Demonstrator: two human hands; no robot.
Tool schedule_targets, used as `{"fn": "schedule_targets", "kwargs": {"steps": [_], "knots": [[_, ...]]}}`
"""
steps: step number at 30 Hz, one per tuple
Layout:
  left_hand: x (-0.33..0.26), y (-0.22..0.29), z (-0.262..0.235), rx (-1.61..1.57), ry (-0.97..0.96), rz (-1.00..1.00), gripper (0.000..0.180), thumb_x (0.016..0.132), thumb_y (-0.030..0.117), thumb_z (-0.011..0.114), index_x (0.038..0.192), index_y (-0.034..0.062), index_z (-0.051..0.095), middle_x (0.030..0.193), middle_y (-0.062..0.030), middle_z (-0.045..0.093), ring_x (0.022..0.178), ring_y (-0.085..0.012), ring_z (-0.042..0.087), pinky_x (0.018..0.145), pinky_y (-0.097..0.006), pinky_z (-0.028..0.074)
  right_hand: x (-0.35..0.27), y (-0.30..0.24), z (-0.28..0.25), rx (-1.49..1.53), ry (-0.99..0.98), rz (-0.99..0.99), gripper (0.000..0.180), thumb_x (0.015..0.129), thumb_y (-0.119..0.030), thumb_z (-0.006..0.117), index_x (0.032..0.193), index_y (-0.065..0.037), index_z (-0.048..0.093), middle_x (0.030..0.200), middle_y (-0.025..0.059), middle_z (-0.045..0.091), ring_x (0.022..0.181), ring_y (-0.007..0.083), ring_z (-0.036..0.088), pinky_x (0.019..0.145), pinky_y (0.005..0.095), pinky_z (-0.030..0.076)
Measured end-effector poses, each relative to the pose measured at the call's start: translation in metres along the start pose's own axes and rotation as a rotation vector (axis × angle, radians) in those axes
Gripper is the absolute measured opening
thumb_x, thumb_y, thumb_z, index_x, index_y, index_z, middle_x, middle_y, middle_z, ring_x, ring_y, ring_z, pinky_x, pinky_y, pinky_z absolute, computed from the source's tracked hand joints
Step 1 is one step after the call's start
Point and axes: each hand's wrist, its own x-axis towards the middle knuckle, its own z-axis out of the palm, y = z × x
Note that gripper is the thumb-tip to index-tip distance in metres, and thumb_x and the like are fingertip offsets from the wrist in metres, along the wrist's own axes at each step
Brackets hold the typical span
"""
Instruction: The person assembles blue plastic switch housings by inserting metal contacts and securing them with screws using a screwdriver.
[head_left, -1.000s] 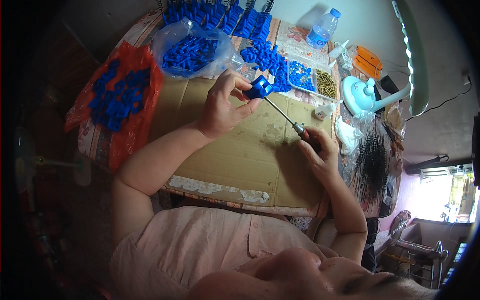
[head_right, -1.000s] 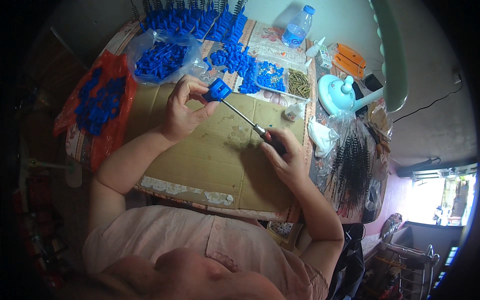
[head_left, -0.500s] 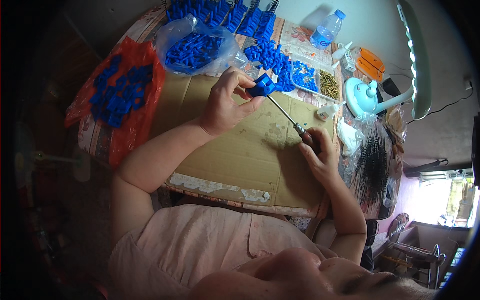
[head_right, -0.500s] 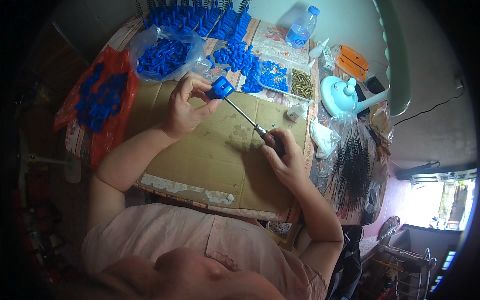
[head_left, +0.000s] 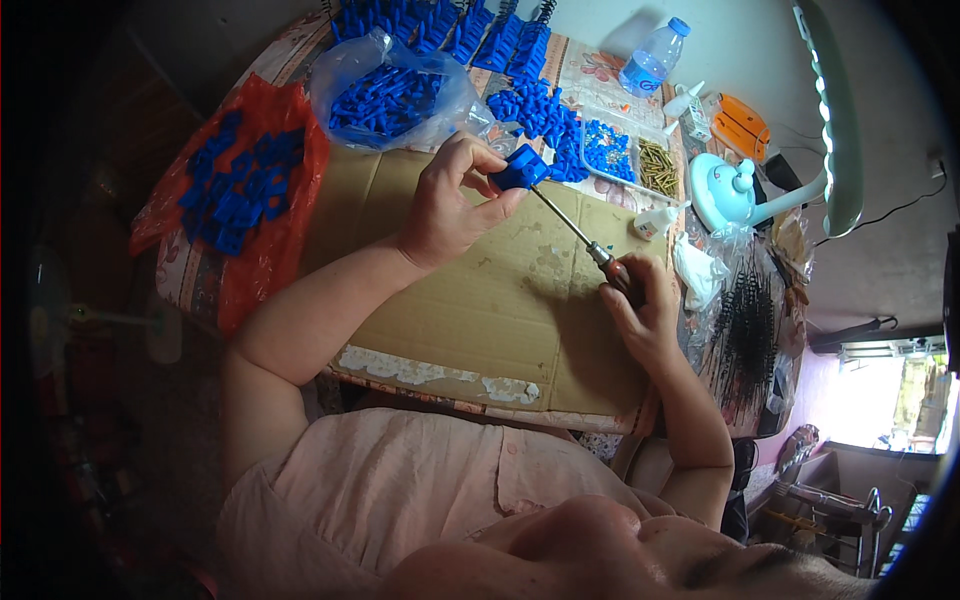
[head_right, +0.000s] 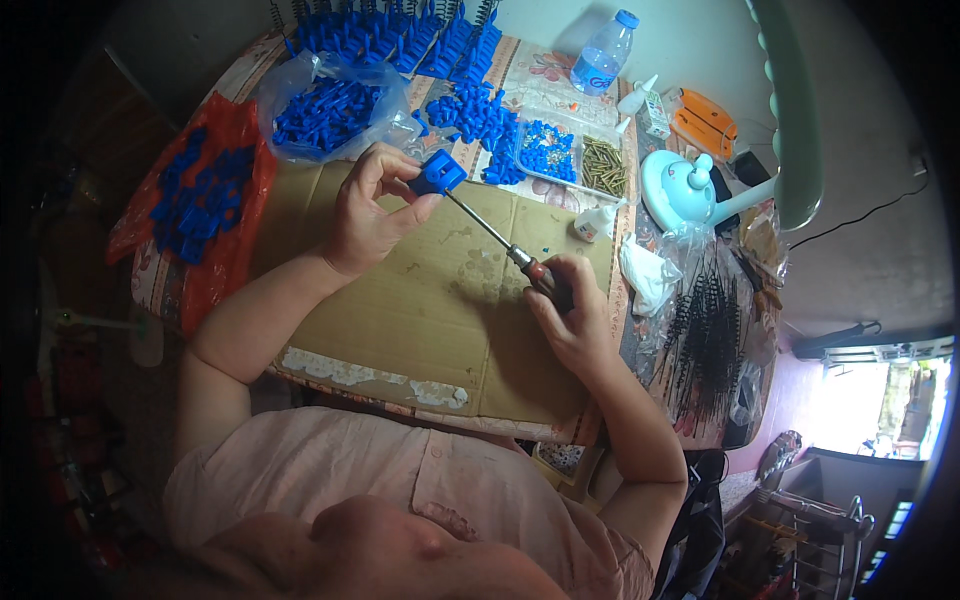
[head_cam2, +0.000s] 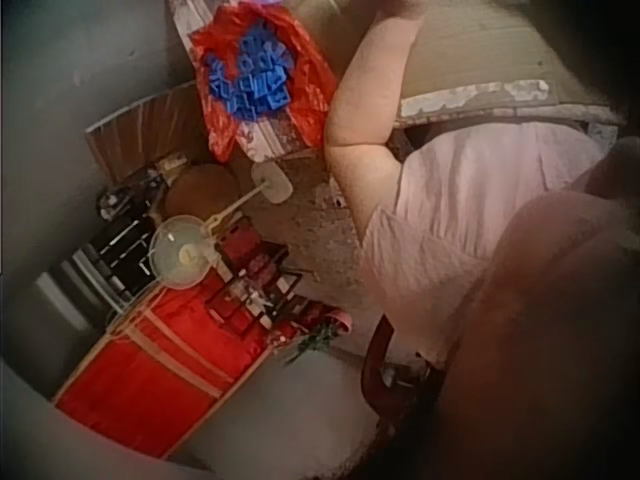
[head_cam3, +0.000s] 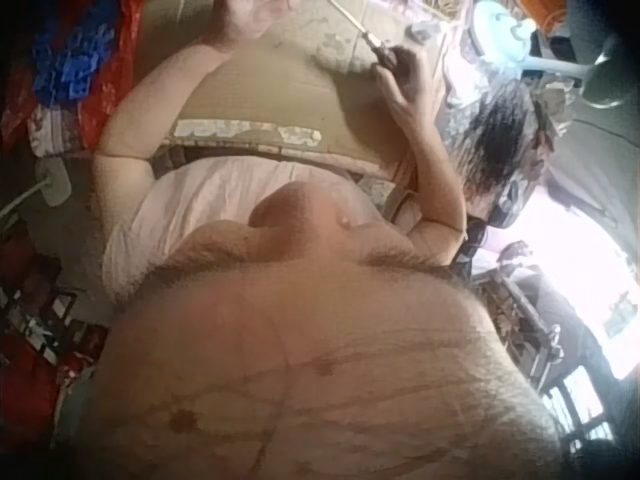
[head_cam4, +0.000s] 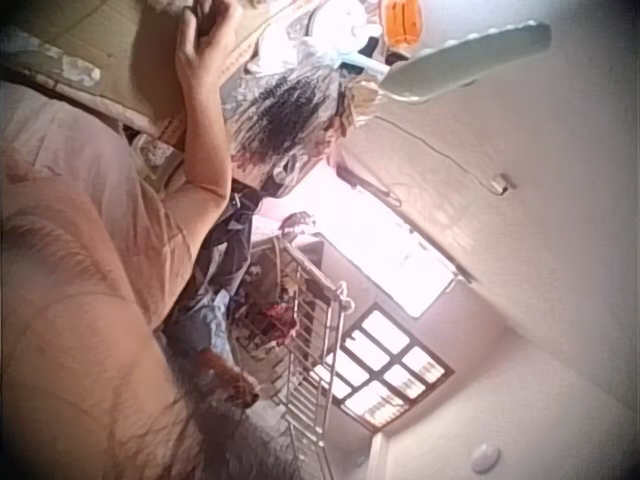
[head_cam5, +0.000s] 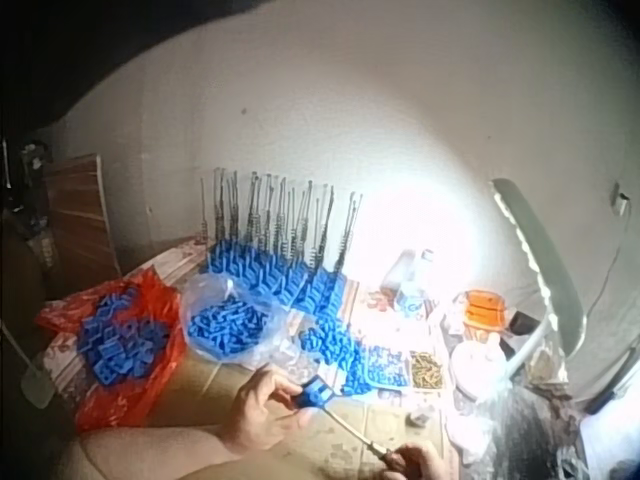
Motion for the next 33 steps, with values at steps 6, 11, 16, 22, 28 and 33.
{"fn": "schedule_targets", "kwargs": {"steps": [6,11,16,22,28,33], "knots": [[0.0,-0.003,-0.001,-0.053,0.009,-0.059,0.028,0.08,0.005,0.075,0.097,0.0037,0.053,0.104,-0.0079,0.052,0.085,-0.0106,0.057,0.072,-0.024,0.052,0.004,0.003,-0.004,-0.105,-0.072,-0.022,0.041,0.09,-0.013,0.064,0.127,-0.003,0.049,0.086,0.0085,0.064,0.075,0.0159,0.06,0.071,0.0268,0.047],[0.0,-0.003,0.0,-0.045,0.014,-0.06,0.028,0.08,0.006,0.075,0.097,0.0036,0.053,0.104,-0.0074,0.051,0.085,-0.0104,0.057,0.072,-0.024,0.051,0.0,0.0,0.004,-0.044,-0.011,0.054,0.034,0.089,-0.014,0.064,0.119,-0.003,0.051,0.082,0.0085,0.061,0.071,0.0158,0.057,0.067,0.0282,0.046],[0.0,-0.002,-0.001,-0.043,0.02,-0.056,0.03,0.079,0.006,0.075,0.098,0.0033,0.052,0.104,-0.0076,0.051,0.085,-0.0106,0.057,0.071,-0.024,0.052,0.003,-0.008,-0.004,-0.067,-0.066,0.099,0.029,0.09,-0.015,0.063,0.113,-0.002,0.052,0.078,0.0085,0.058,0.07,0.0145,0.054,0.064,0.028,0.043],[0.0,-0.001,-0.001,-0.056,0.01,-0.067,0.03,0.08,0.007,0.075,0.098,0.0027,0.052,0.104,-0.0079,0.052,0.085,-0.0107,0.057,0.071,-0.024,0.052,0.003,-0.001,-0.003,-0.062,-0.053,0.06,0.035,0.09,-0.014,0.063,0.121,-0.002,0.051,0.078,0.0076,0.058,0.071,0.0136,0.054,0.064,0.0275,0.043],[0.0,-0.002,-0.001,-0.034,0.004,-0.069,0.031,0.08,0.007,0.075,0.099,0.0031,0.052,0.104,-0.0076,0.053,0.085,-0.0104,0.057,0.07,-0.024,0.051,0.0,0.001,0.006,-0.025,0.072,-0.004,0.041,0.088,-0.011,0.065,0.124,-0.005,0.047,0.078,0.0077,0.057,0.071,0.0141,0.055,0.065,0.0274,0.044],[0.0,-0.003,-0.001,-0.055,0.025,-0.081,0.031,0.08,0.008,0.075,0.1,0.0033,0.052,0.103,-0.0069,0.053,0.085,-0.0102,0.057,0.071,-0.024,0.051,0.003,0.004,-0.005,-0.097,-0.047,-0.016,0.033,0.092,-0.012,0.059,0.122,-0.003,0.053,0.081,0.0076,0.061,0.073,0.0143,0.057,0.067,0.0277,0.045]]}}
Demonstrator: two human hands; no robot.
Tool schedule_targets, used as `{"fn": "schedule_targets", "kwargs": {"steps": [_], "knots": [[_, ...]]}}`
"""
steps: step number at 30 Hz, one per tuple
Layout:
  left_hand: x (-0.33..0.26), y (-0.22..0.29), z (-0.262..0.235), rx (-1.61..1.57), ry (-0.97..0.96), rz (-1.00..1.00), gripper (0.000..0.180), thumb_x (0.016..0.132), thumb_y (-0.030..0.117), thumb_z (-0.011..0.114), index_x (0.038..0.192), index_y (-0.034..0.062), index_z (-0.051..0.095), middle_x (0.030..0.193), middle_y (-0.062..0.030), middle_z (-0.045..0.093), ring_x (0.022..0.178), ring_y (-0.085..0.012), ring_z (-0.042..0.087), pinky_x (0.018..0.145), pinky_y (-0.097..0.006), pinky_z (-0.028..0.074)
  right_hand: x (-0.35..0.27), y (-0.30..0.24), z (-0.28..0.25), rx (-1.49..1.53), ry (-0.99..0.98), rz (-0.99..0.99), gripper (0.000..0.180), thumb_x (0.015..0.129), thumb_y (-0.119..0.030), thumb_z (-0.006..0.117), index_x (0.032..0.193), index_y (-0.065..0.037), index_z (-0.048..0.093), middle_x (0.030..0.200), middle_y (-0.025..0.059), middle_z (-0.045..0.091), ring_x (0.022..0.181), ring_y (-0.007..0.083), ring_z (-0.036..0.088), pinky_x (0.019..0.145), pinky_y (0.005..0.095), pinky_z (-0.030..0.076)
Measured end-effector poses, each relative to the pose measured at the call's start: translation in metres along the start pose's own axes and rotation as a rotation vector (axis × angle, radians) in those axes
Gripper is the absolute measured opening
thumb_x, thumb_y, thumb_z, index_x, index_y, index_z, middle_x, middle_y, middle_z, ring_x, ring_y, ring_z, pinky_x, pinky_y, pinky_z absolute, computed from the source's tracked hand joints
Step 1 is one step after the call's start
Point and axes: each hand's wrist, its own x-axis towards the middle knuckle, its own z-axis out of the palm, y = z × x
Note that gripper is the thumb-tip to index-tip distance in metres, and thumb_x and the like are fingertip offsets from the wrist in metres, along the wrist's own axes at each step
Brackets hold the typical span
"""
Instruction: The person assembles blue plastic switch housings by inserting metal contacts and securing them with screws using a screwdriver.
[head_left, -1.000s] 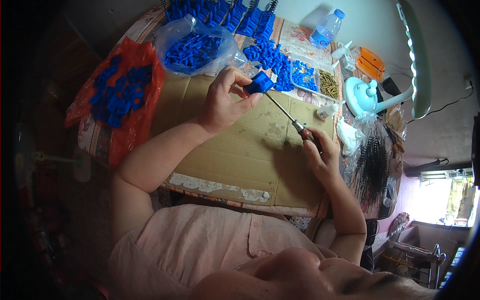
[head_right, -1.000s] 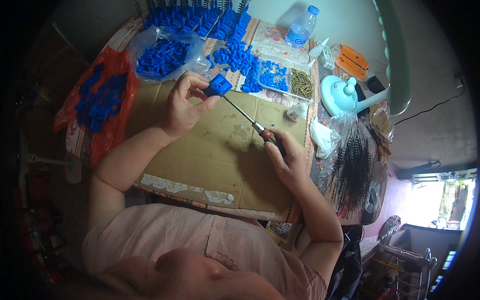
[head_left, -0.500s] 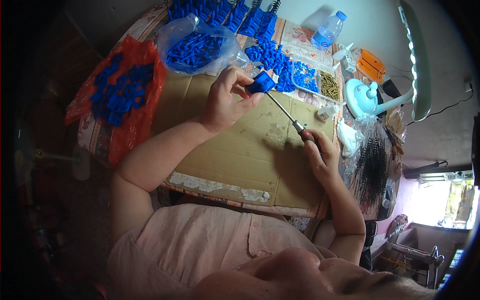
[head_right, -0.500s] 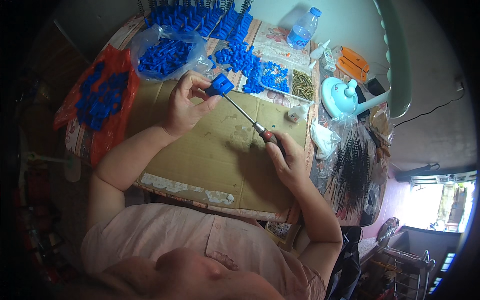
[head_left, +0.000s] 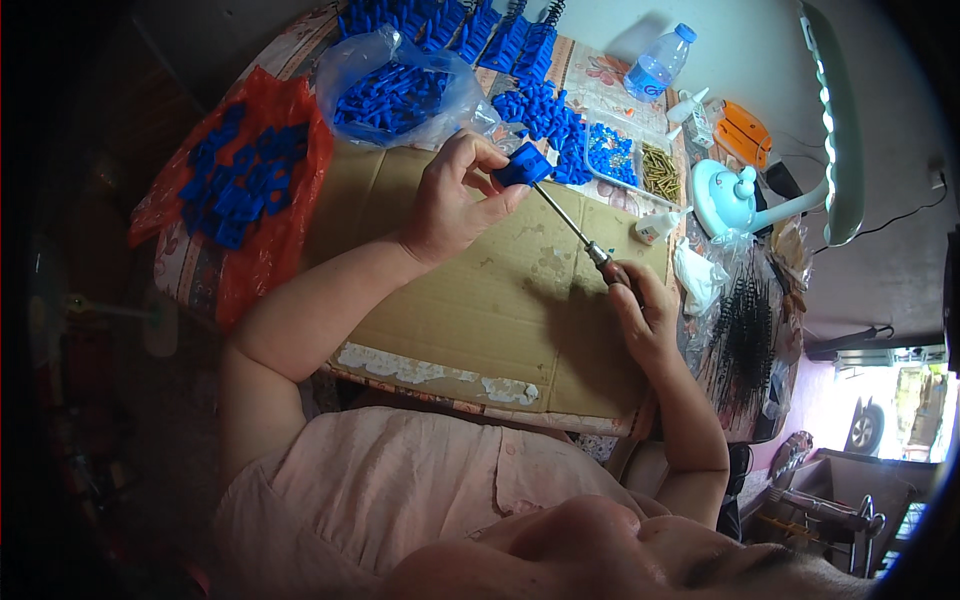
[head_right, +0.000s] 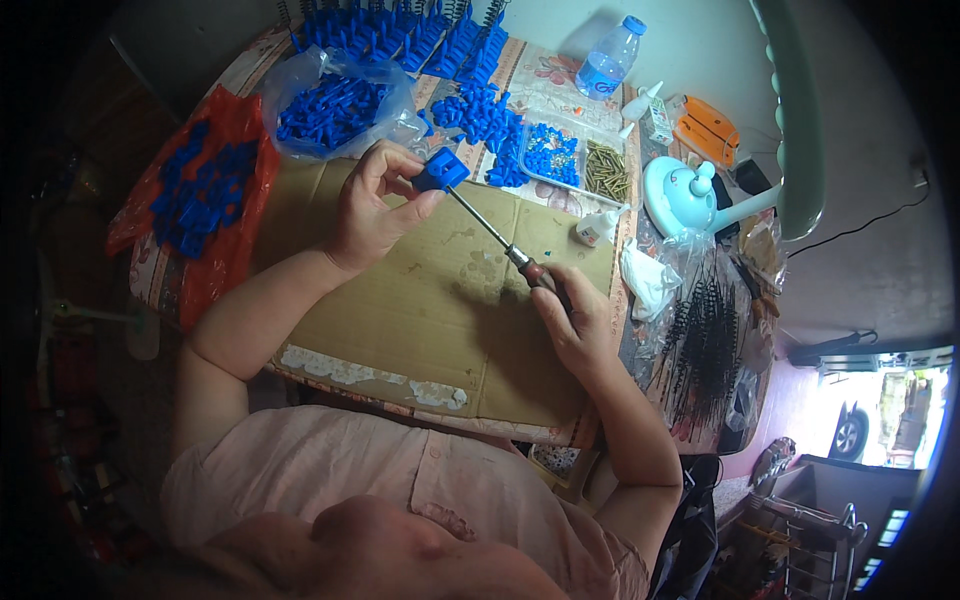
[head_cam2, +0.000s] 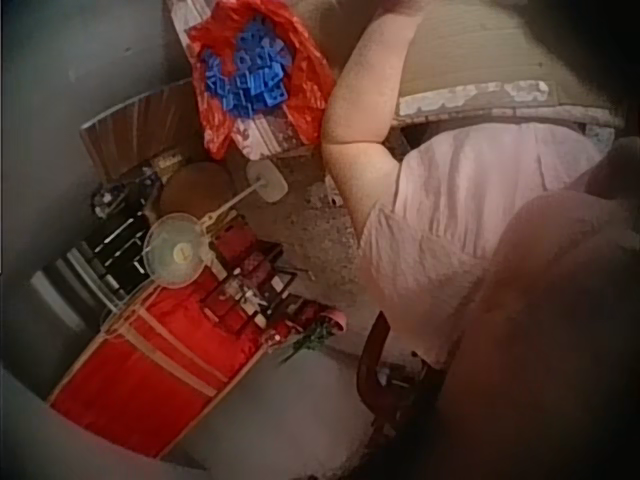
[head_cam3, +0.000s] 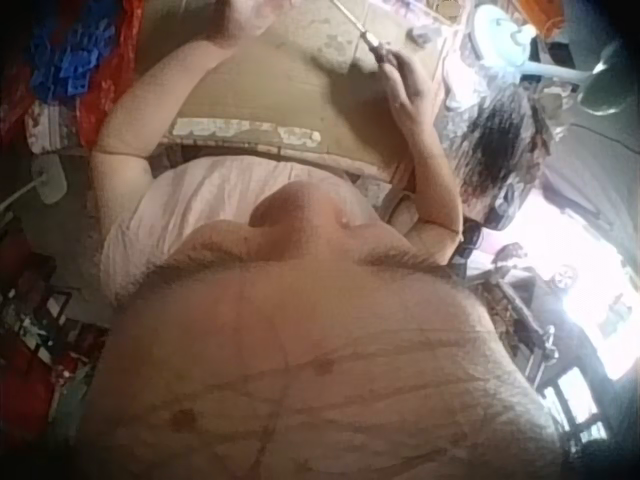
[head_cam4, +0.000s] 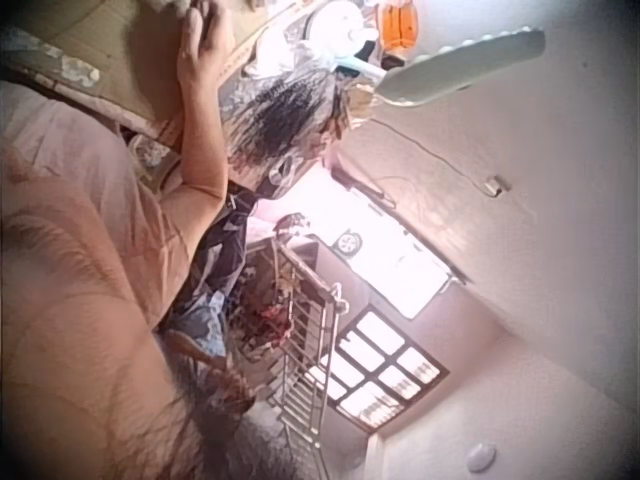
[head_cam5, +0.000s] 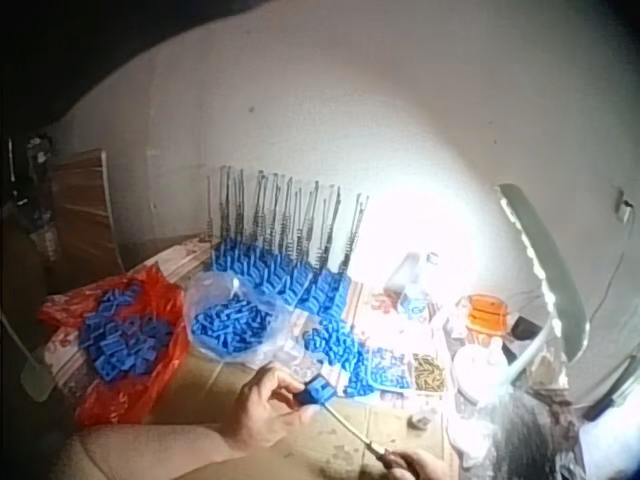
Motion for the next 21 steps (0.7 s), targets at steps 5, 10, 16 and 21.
{"fn": "schedule_targets", "kwargs": {"steps": [5,10,16,21], "knots": [[-0.001,-0.001,0.001,0.009,-0.029,0.002,0.03,0.08,0.006,0.074,0.1,0.0037,0.052,0.103,-0.0066,0.053,0.085,-0.0105,0.058,0.07,-0.024,0.051,-0.001,-0.005,0.006,0.146,0.032,0.08,0.027,0.093,-0.014,0.058,0.117,-0.002,0.058,0.086,0.0092,0.064,0.077,0.0158,0.06,0.07,0.0267,0.046],[-0.001,-0.001,0.002,0.03,-0.034,0.02,0.029,0.08,0.004,0.073,0.1,0.0037,0.052,0.103,-0.0063,0.053,0.085,-0.0107,0.06,0.07,-0.024,0.051,0.0,-0.014,0.008,0.011,0.056,0.088,0.023,0.09,-0.013,0.064,0.109,-0.002,0.059,0.088,0.0088,0.065,0.078,0.0136,0.061,0.069,0.025,0.046],[-0.001,0.001,0.002,0.012,-0.023,0.023,0.027,0.08,0.004,0.073,0.099,0.0037,0.053,0.101,-0.0062,0.054,0.083,-0.0103,0.06,0.069,-0.024,0.051,0.0,-0.006,0.0,0.064,-0.017,0.148,0.02,0.089,-0.013,0.065,0.104,-0.001,0.061,0.086,0.0084,0.065,0.075,0.0132,0.061,0.067,0.0256,0.047],[-0.002,0.0,0.004,0.014,-0.041,-0.002,0.028,0.08,0.005,0.074,0.099,0.0045,0.054,0.102,-0.0057,0.055,0.083,-0.0102,0.06,0.069,-0.023,0.051,0.0,-0.003,0.007,0.083,0.036,0.119,0.026,0.088,-0.011,0.066,0.11,-0.002,0.057,0.081,0.0065,0.062,0.07,0.0124,0.057,0.065,0.0261,0.046]]}}
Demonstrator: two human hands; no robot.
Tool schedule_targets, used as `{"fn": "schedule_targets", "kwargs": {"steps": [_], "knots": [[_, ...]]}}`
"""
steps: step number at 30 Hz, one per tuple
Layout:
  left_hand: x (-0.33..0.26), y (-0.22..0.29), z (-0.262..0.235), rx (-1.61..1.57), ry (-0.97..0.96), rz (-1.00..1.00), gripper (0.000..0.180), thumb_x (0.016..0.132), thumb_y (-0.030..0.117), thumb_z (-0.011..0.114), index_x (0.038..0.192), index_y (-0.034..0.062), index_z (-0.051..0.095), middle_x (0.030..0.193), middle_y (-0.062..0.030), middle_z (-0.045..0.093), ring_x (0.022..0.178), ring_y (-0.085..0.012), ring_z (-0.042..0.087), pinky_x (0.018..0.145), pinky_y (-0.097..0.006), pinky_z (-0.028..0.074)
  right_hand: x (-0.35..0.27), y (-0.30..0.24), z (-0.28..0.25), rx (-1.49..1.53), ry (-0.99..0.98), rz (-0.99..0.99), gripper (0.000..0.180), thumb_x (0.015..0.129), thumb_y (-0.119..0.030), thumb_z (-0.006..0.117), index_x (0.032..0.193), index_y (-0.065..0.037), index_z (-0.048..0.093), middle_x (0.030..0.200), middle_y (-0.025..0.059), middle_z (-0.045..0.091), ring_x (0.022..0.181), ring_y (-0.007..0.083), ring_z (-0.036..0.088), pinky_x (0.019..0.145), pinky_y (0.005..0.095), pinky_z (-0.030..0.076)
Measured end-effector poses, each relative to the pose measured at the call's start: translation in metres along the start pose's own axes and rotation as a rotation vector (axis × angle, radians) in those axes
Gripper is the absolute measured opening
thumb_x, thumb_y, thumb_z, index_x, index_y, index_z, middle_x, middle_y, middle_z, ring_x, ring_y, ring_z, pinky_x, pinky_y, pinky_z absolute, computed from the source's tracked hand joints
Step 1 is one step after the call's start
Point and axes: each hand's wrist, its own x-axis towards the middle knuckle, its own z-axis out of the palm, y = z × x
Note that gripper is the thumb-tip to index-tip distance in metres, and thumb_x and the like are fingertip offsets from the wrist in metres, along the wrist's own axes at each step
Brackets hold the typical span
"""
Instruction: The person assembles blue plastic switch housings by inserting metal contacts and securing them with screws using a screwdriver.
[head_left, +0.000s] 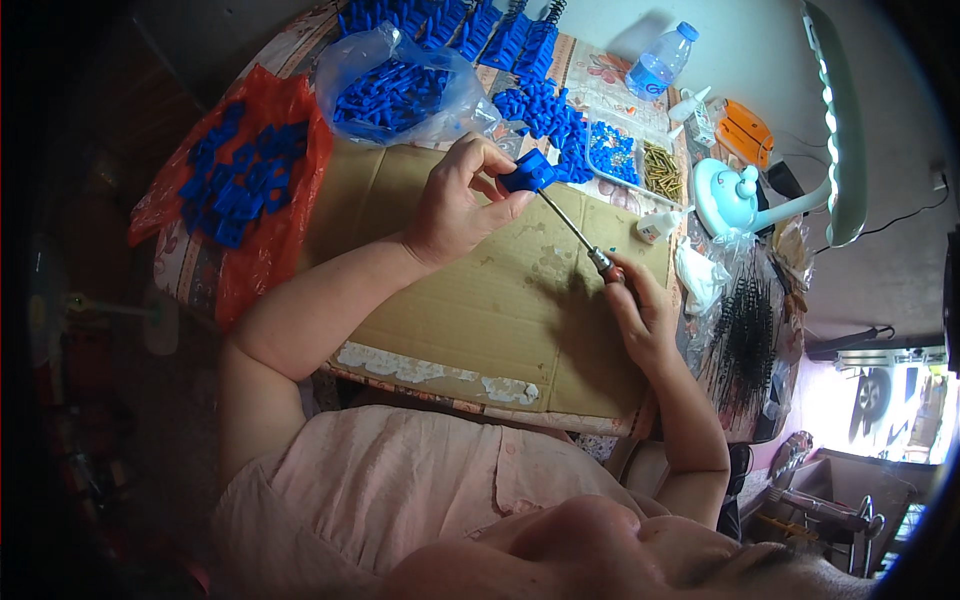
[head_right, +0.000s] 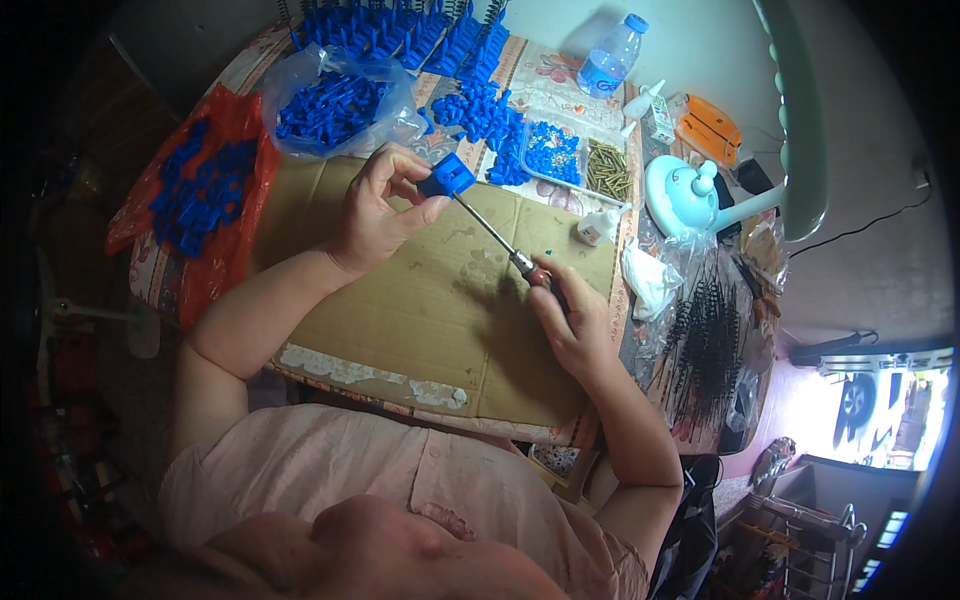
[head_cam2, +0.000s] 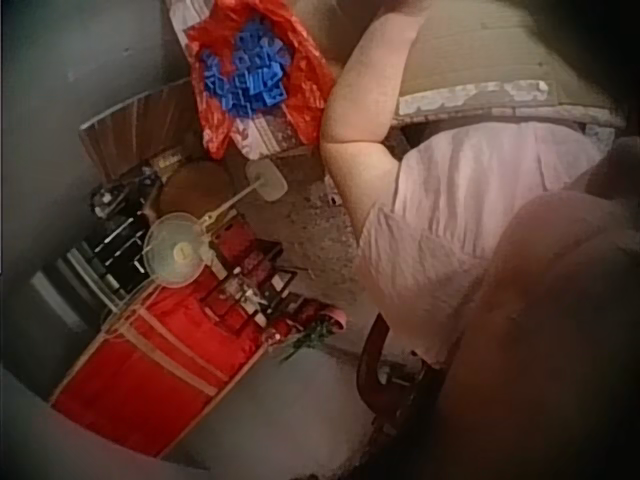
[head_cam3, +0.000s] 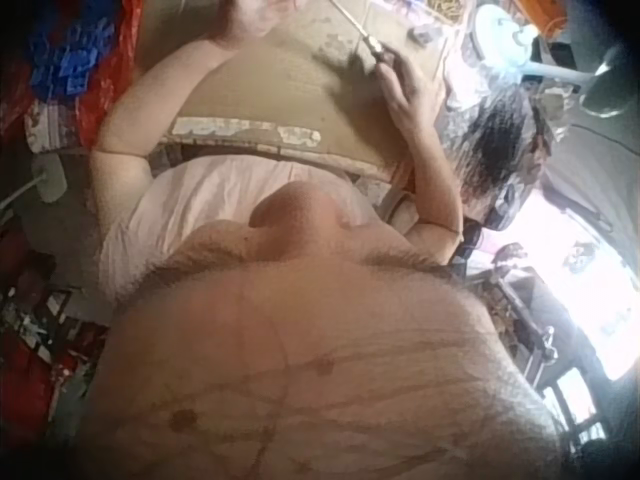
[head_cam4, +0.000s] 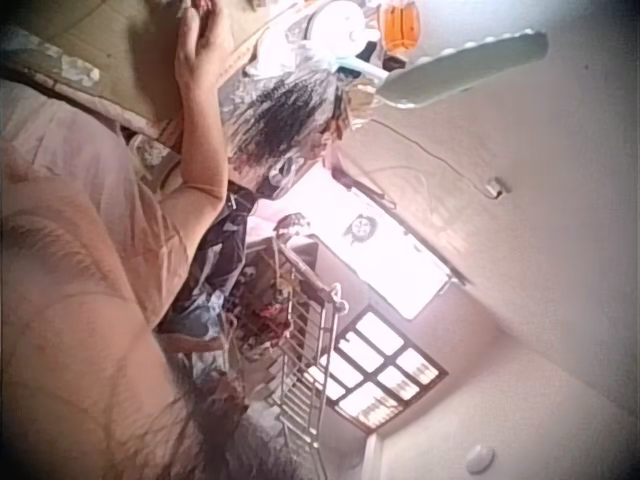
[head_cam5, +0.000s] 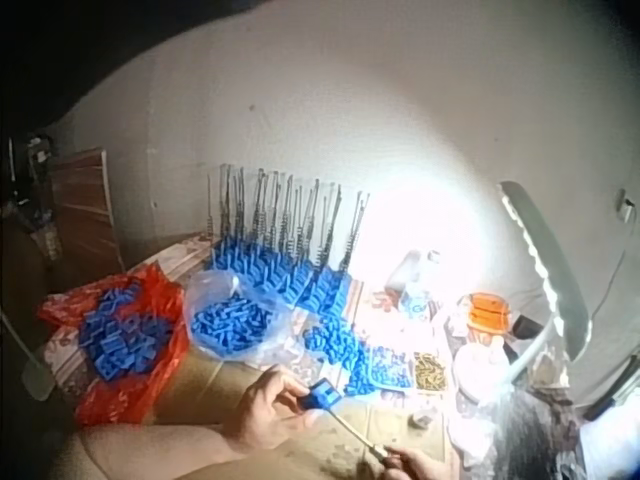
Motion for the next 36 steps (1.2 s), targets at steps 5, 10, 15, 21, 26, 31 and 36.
{"fn": "schedule_targets", "kwargs": {"steps": [5,10,15,21,26,31,36], "knots": [[0.001,0.002,-0.001,0.017,0.004,0.014,0.027,0.08,0.005,0.074,0.098,0.0047,0.054,0.102,-0.0056,0.055,0.083,-0.0103,0.059,0.069,-0.023,0.051,-0.003,0.004,0.002,-0.051,0.002,-0.014,0.043,0.085,-0.008,0.068,0.123,-0.005,0.047,0.078,0.0069,0.058,0.067,0.0139,0.054,0.063,0.0285,0.045],[0.0,-0.001,-0.001,-0.016,0.025,-0.015,0.027,0.08,0.005,0.074,0.098,0.0044,0.054,0.103,-0.0058,0.054,0.084,-0.0104,0.059,0.07,-0.024,0.051,0.001,-0.004,-0.007,-0.153,-0.018,-0.094,0.029,0.087,-0.012,0.067,0.113,-0.003,0.057,0.084,0.0103,0.063,0.074,0.0175,0.061,0.068,0.0288,0.047],[0.0,-0.001,-0.001,0.016,0.007,-0.006,0.027,0.079,0.002,0.073,0.098,0.0045,0.053,0.103,-0.0064,0.054,0.084,-0.0103,0.059,0.069,-0.023,0.051,0.001,-0.001,-0.003,-0.106,-0.018,-0.041,0.029,0.088,-0.013,0.066,0.114,-0.003,0.057,0.086,0.0108,0.064,0.076,0.018,0.062,0.069,0.0291,0.047],[0.001,-0.001,-0.001,0.026,0.014,0.023,0.027,0.079,0.002,0.074,0.098,0.0046,0.053,0.105,-0.0073,0.053,0.084,-0.0105,0.059,0.069,-0.023,0.052,-0.002,0.007,0.001,-0.047,0.006,-0.02,0.044,0.086,-0.011,0.068,0.123,-0.004,0.047,0.081,0.0089,0.06,0.07,0.0161,0.056,0.066,0.0293,0.046],[0.0,-0.002,-0.002,0.04,0.028,0.042,0.03,0.079,0.001,0.074,0.098,0.004,0.052,0.107,-0.0081,0.052,0.084,-0.011,0.059,0.068,-0.023,0.052,0.002,-0.001,-0.005,-0.11,-0.016,-0.063,0.034,0.088,-0.01,0.066,0.118,-0.002,0.054,0.088,0.0105,0.064,0.08,0.018,0.062,0.072,0.0292,0.049],[0.001,-0.003,-0.001,0.007,0.016,0.056,0.031,0.079,0.001,0.074,0.1,0.0037,0.051,0.109,-0.0093,0.051,0.085,-0.0112,0.06,0.068,-0.023,0.053,0.002,0.001,-0.006,-0.079,-0.004,-0.064,0.03,0.092,-0.009,0.059,0.122,-0.001,0.056,0.104,0.0119,0.068,0.093,0.0204,0.065,0.082,0.0297,0.049],[0.0,-0.008,0.0,-0.26,-0.023,-0.091,0.025,0.085,0.0,0.069,0.102,0.0028,0.051,0.116,-0.0092,0.05,0.087,-0.0113,0.061,0.07,-0.025,0.054,0.004,-0.004,-0.007,-0.106,-0.013,-0.009,0.029,0.093,-0.009,0.057,0.12,-0.001,0.057,0.102,0.012,0.068,0.091,0.0217,0.065,0.081,0.0302,0.049]]}}
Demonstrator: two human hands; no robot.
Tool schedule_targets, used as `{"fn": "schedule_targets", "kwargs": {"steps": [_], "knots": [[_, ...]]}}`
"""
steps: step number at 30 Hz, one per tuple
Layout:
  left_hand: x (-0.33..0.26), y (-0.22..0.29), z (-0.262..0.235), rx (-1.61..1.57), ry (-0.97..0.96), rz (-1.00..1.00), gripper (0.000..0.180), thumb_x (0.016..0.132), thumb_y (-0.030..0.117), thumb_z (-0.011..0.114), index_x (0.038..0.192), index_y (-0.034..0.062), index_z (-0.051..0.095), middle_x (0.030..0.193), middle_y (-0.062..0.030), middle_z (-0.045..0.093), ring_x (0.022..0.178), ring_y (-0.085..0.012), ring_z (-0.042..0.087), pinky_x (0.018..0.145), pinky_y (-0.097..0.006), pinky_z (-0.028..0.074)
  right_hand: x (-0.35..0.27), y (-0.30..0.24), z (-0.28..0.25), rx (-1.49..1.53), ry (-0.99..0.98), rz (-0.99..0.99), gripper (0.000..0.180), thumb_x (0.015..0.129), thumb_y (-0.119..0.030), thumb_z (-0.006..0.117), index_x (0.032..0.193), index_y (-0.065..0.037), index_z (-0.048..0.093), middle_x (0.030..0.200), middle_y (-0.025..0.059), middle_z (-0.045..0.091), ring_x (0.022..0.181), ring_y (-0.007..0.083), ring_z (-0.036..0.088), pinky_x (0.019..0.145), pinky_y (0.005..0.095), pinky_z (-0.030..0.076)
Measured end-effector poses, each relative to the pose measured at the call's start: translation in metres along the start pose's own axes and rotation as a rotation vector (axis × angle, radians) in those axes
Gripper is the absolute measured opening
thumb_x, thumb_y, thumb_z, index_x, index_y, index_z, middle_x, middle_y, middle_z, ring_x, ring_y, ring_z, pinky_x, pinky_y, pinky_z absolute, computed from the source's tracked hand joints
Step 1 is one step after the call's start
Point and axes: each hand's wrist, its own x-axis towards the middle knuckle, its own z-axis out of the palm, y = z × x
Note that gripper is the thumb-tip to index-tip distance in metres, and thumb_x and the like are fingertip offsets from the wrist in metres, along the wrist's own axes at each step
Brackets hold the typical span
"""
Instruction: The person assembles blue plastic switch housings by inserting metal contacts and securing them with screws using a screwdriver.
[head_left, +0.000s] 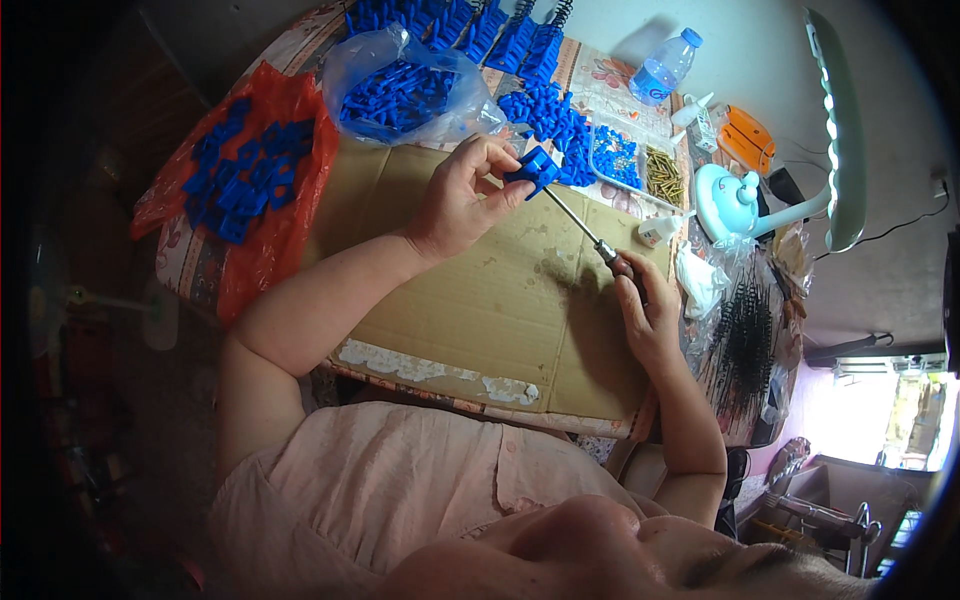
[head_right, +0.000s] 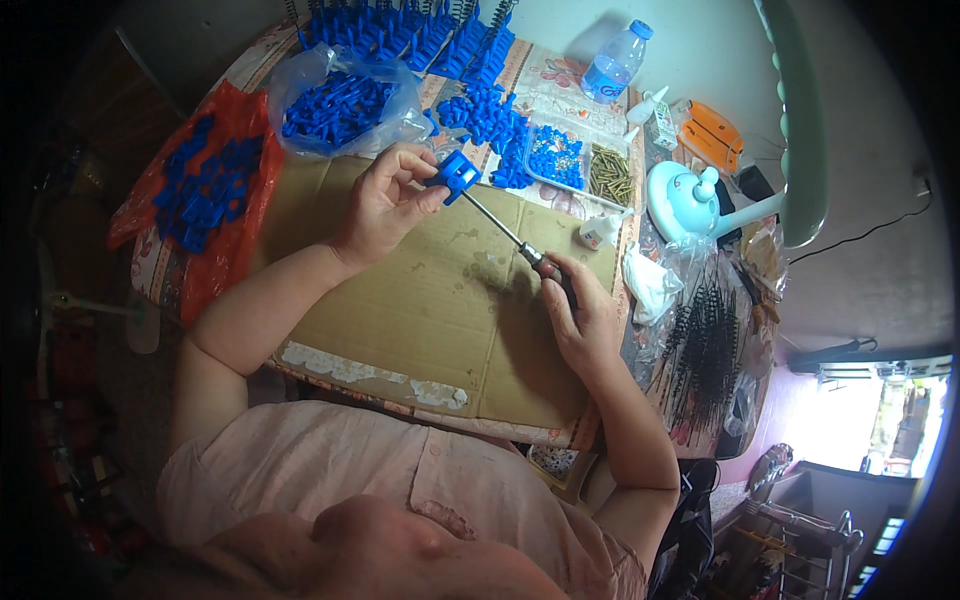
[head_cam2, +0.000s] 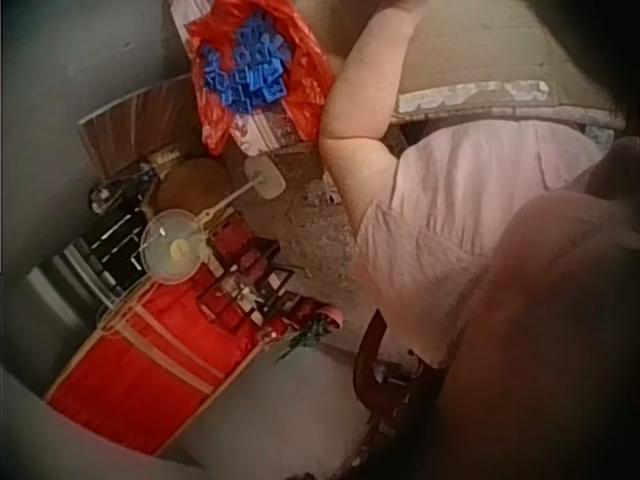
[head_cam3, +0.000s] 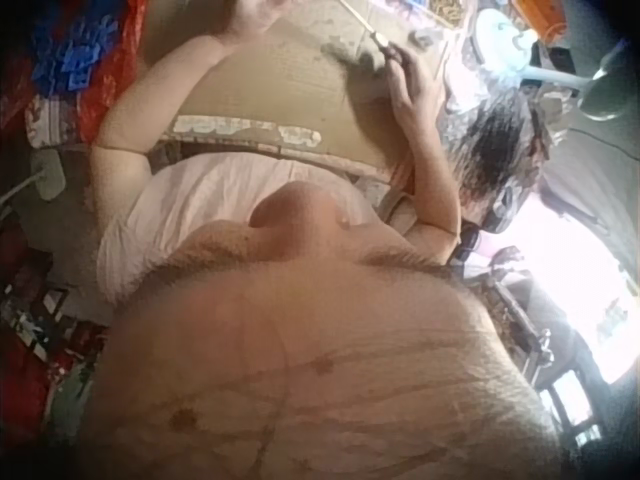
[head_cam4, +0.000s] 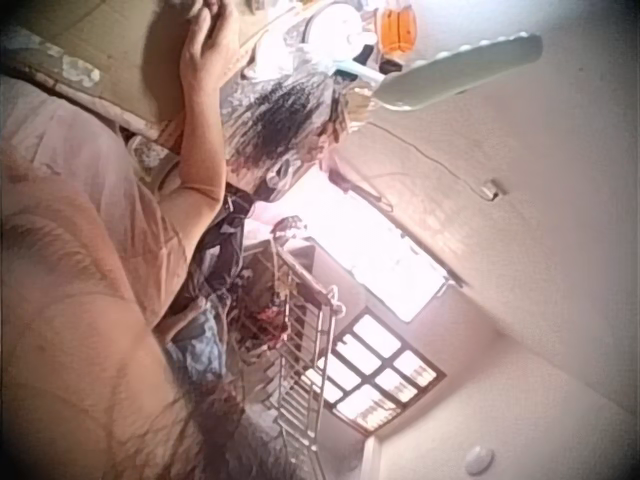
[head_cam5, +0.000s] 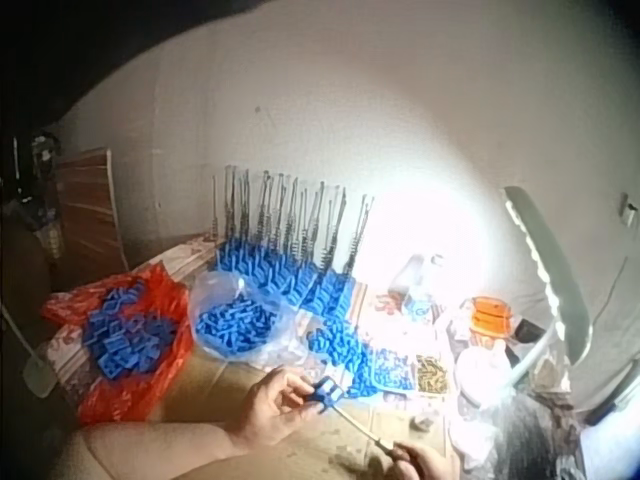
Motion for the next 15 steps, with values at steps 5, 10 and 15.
{"fn": "schedule_targets", "kwargs": {"steps": [5,10,15], "knots": [[0.003,-0.001,-0.001,-0.101,-0.015,-0.14,0.022,0.088,-0.003,0.064,0.105,0.0022,0.051,0.107,-0.0068,0.055,0.086,-0.0112,0.061,0.073,-0.025,0.055,0.001,0.015,0.004,-0.004,0.056,-0.088,0.034,0.086,-0.009,0.066,0.117,-0.003,0.055,0.096,0.0113,0.067,0.085,0.0195,0.064,0.076,0.0298,0.049],[0.003,-0.001,-0.002,-0.117,-0.038,-0.175,0.02,0.088,-0.003,0.063,0.105,0.0017,0.052,0.096,-0.0043,0.058,0.086,-0.0107,0.061,0.074,-0.024,0.055,0.001,0.024,0.007,0.033,0.113,-0.034,0.036,0.081,-0.002,0.067,0.111,-0.005,0.048,0.089,0.0074,0.068,0.074,0.015,0.064,0.068,0.0273,0.049],[0.003,-0.001,-0.003,-0.11,-0.037,-0.143,0.019,0.088,-0.004,0.063,0.103,0.0013,0.054,0.1,-0.0044,0.057,0.086,-0.011,0.061,0.076,-0.025,0.056,0.0,0.026,0.003,0.005,0.094,0.003,0.032,0.081,-0.006,0.07,0.108,-0.006,0.053,0.091,0.0101,0.068,0.075,0.0173,0.066,0.068,0.029,0.05]]}}
